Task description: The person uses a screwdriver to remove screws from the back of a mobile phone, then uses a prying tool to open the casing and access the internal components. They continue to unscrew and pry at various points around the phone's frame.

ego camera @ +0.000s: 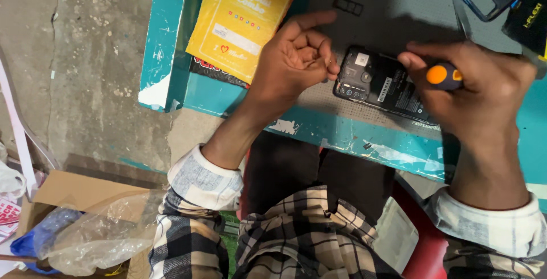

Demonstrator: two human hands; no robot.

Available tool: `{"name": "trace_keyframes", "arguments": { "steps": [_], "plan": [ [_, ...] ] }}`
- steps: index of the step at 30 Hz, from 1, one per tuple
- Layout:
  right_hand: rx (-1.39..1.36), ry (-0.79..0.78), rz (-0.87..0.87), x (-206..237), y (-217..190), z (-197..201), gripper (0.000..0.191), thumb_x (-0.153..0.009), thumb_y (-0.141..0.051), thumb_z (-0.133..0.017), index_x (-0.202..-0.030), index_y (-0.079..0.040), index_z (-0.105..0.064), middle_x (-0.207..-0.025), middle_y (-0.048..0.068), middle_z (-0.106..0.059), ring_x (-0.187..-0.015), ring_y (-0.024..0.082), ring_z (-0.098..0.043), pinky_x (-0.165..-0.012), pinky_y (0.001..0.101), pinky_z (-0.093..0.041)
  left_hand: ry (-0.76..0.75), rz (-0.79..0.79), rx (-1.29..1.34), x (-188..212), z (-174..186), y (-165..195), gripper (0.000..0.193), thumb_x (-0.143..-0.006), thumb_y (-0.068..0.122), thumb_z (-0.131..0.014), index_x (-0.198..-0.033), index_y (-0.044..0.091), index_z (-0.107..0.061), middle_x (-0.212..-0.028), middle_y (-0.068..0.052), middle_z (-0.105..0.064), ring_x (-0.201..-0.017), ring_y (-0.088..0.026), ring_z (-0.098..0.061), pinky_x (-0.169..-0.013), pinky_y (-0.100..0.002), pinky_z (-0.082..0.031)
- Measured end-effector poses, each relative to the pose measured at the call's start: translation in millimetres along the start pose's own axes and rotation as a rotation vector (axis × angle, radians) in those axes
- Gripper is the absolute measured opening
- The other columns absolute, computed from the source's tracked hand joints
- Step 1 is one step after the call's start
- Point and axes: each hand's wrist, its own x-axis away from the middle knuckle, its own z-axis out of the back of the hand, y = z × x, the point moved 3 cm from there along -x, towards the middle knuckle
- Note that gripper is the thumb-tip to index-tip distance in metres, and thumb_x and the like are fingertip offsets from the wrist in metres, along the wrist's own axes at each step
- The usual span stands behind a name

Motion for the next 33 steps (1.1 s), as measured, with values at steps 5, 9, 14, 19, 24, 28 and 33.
{"name": "trace_keyframes", "arguments": {
  "steps": [5, 9, 14, 19, 24, 28, 33],
  "plan": [
    [-0.013, 0.015, 0.039, -2.9, 0.9, -1.4, 0.014, -0.099, 0.002, -0.090, -0.102, 0.006, -0.076, -0.085, 0.015, -0.073, -0.068, 0.018, -0.069, -0.056, 0.0254, -0.049, 0.029, 0.010, -0.015, -2.5, 0.9, 3.9, 0.061, -0.092, -0.017, -0.062, -0.149, -0.005, -0.044, -0.100, -0.005, -0.059, -0.095, -0.013, -0.066, -0.093, -0.030, -0.058],
    [-0.015, 0.039, 0.035, 2.4, 7.6, -0.1, 0.012, -0.096, 0.003, -0.086, -0.103, 0.006, -0.076, -0.086, 0.016, -0.073, -0.071, 0.018, -0.070, -0.058, 0.0267, -0.050, 0.039, -0.008, 0.018, -1.9, 0.0, 4.3, 0.058, -0.093, -0.017, -0.065, -0.147, -0.005, -0.046, -0.103, -0.005, -0.059, -0.098, -0.013, -0.066, -0.097, -0.030, -0.058],
    [-0.126, 0.133, -0.130, 18.4, 24.9, -0.4, 0.012, -0.108, 0.003, -0.084, -0.115, 0.007, -0.074, -0.095, 0.015, -0.071, -0.077, 0.018, -0.065, -0.065, 0.0261, -0.048, 0.063, 0.002, -0.083, 0.5, -0.4, 2.1, 0.046, -0.098, -0.011, -0.067, -0.141, -0.006, -0.052, -0.114, -0.007, -0.063, -0.105, -0.014, -0.071, -0.098, -0.029, -0.060],
    [-0.588, 0.373, -0.454, 28.7, 41.6, 2.6, 0.019, -0.108, -0.002, -0.079, -0.122, 0.002, -0.066, -0.095, 0.011, -0.066, -0.068, 0.017, -0.056, -0.062, 0.0260, -0.044, 0.038, -0.051, -0.172, 4.3, -3.4, -0.5, 0.039, -0.101, -0.007, -0.069, -0.138, -0.007, -0.056, -0.125, -0.014, -0.068, -0.113, -0.016, -0.072, -0.103, -0.030, -0.060],
    [-0.851, 0.364, -0.521, 24.4, 41.5, 2.3, 0.036, -0.106, -0.001, -0.073, -0.131, -0.003, -0.047, -0.106, 0.018, -0.066, -0.075, 0.023, -0.063, -0.066, 0.0316, -0.050, 0.034, -0.079, -0.293, 11.2, -11.0, -5.2, 0.036, -0.102, -0.007, -0.071, -0.136, -0.007, -0.059, -0.125, -0.015, -0.070, -0.114, -0.017, -0.072, -0.104, -0.029, -0.059],
    [-0.977, 0.294, -0.551, 20.4, 39.9, -4.8, 0.050, -0.105, -0.001, -0.069, -0.139, -0.007, -0.032, -0.115, 0.022, -0.066, -0.080, 0.028, -0.068, -0.070, 0.0361, -0.055, 0.032, -0.184, -0.405, 16.6, -19.9, -1.0, 0.034, -0.102, -0.004, -0.072, -0.134, -0.003, -0.060, -0.130, -0.013, -0.069, -0.117, -0.017, -0.073, -0.103, -0.029, -0.061],
    [-1.096, 0.166, -0.575, 16.2, 34.9, -12.9, 0.068, -0.104, 0.000, -0.064, -0.148, -0.012, -0.013, -0.125, 0.029, -0.066, -0.087, 0.034, -0.075, -0.074, 0.0417, -0.061, 0.003, -0.392, -0.773, 22.1, -29.8, 12.9, 0.033, -0.101, 0.003, -0.078, -0.131, 0.002, -0.063, -0.130, -0.013, -0.067, -0.106, -0.016, -0.077, -0.091, -0.026, -0.067]
  ]
}}
